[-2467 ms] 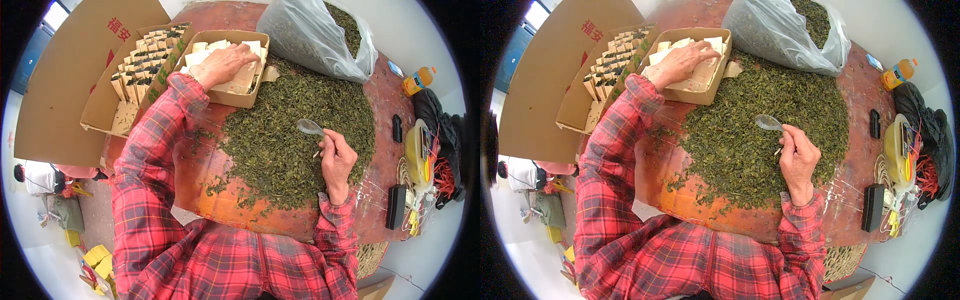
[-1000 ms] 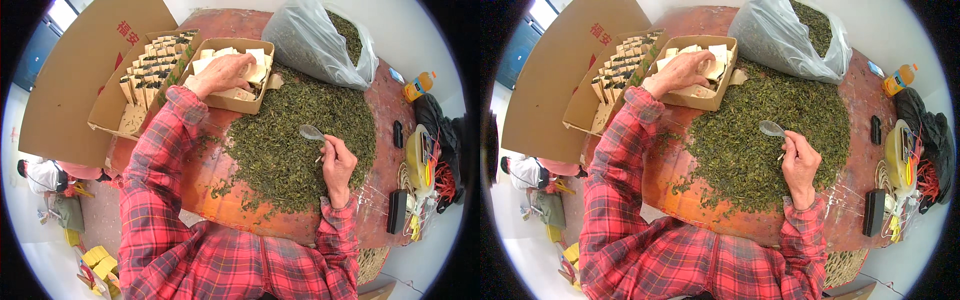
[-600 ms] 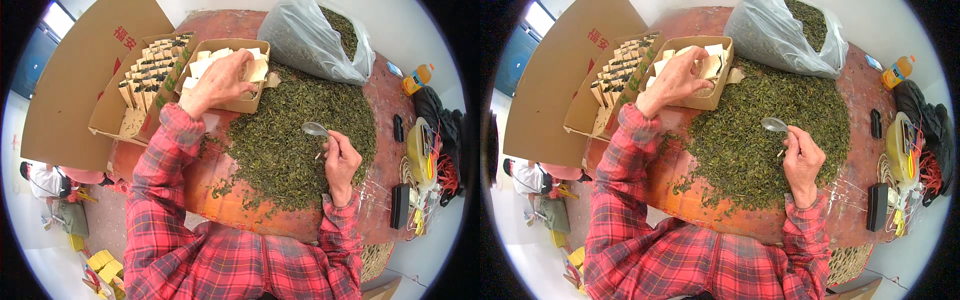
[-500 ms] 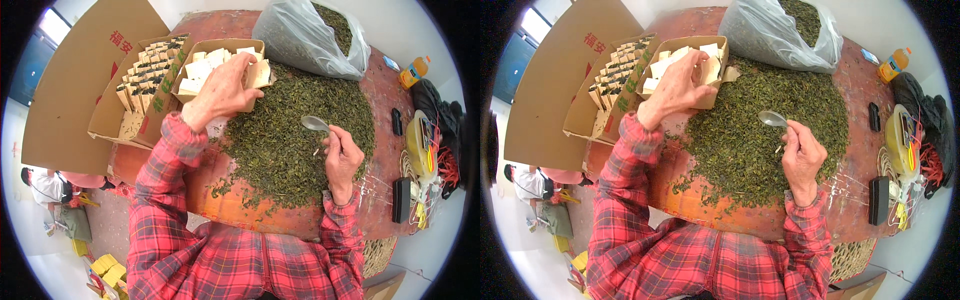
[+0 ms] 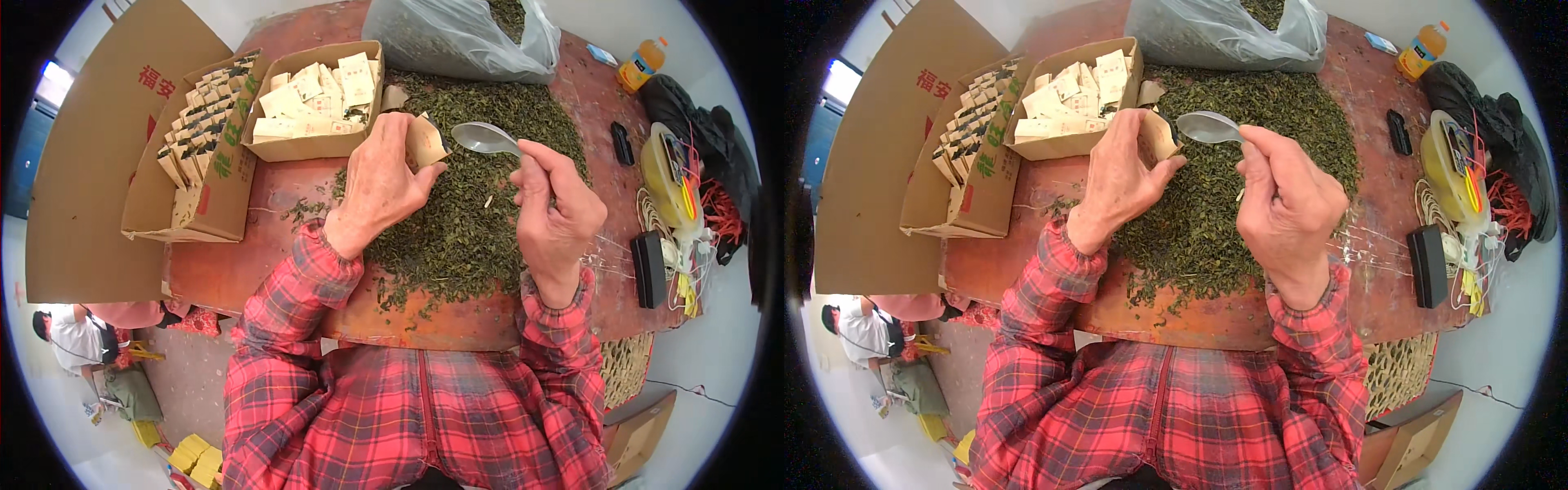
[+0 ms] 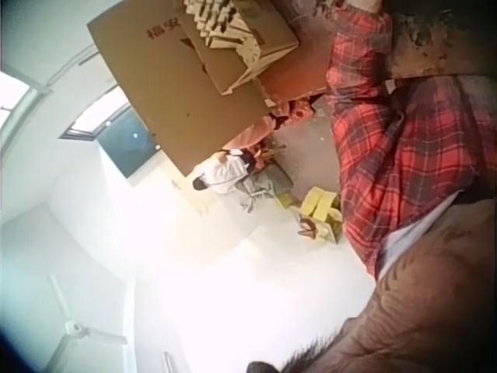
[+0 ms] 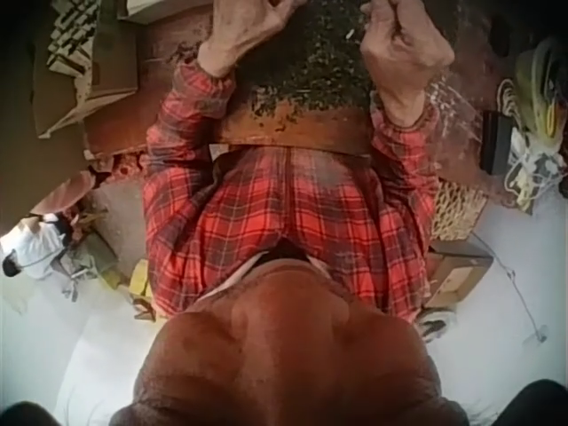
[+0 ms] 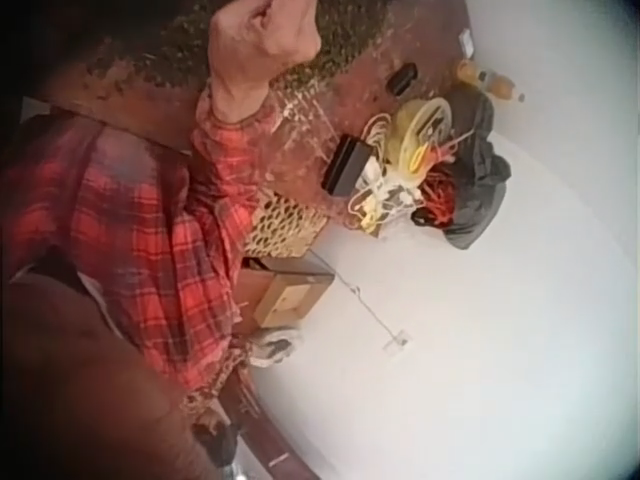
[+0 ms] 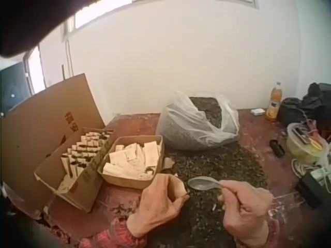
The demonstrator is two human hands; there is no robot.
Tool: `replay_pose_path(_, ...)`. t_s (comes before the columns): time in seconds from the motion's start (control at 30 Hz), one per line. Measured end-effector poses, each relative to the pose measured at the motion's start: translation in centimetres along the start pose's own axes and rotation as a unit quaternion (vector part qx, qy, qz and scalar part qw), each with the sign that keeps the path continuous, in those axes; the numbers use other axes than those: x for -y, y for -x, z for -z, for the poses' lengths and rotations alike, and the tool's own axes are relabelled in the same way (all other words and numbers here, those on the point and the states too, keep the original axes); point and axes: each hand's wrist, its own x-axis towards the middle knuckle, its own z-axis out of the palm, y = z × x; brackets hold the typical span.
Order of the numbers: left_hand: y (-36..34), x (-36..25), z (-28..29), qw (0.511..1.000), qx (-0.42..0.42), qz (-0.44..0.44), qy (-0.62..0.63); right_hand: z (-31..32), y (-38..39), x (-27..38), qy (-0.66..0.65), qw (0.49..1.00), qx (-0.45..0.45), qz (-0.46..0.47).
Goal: Filling small wooden containers with dried green herbs/leaves using a spoon.
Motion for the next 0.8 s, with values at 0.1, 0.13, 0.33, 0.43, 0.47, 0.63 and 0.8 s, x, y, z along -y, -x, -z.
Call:
replay_pose_path(0.1,0.6,-0.4,0.0,1.0,-0.016,-0.007,-0.003,-0.3,0.0,0.1,0.01,1.0,0.005,0.009)
replay_pose_path(0.13,0.7,-0.5,0.0,1.0,-0.014,-0.002,-0.002,-0.4,0.1,0.0,0.012,1.0,0.006,0.015)
replay_pose_path(0.33,1.2,-0.5,0.0,1.0,-0.013,0.006,-0.007,-0.9,0.3,-0.3,0.026,0.999,0.035,0.013)
replay_pose_path(0.43,1.3,0.3,-0.5,0.999,-0.02,-0.012,-0.025,-0.9,0.0,0.2,0.033,0.999,0.031,0.002)
replay_pose_path(0.47,1.5,0.4,-0.5,0.999,-0.019,-0.011,-0.025,-1.0,0.0,0.2,0.033,0.999,0.032,0.001)
replay_pose_path(0.63,1.7,0.4,-0.6,0.999,-0.022,-0.006,-0.031,-1.1,0.0,0.1,0.037,0.998,0.047,-0.007)
replay_pose_path(0.8,1.8,0.6,-1.0,0.999,-0.013,-0.005,-0.032,-1.3,0.2,0.1,0.044,0.997,0.054,-0.011)
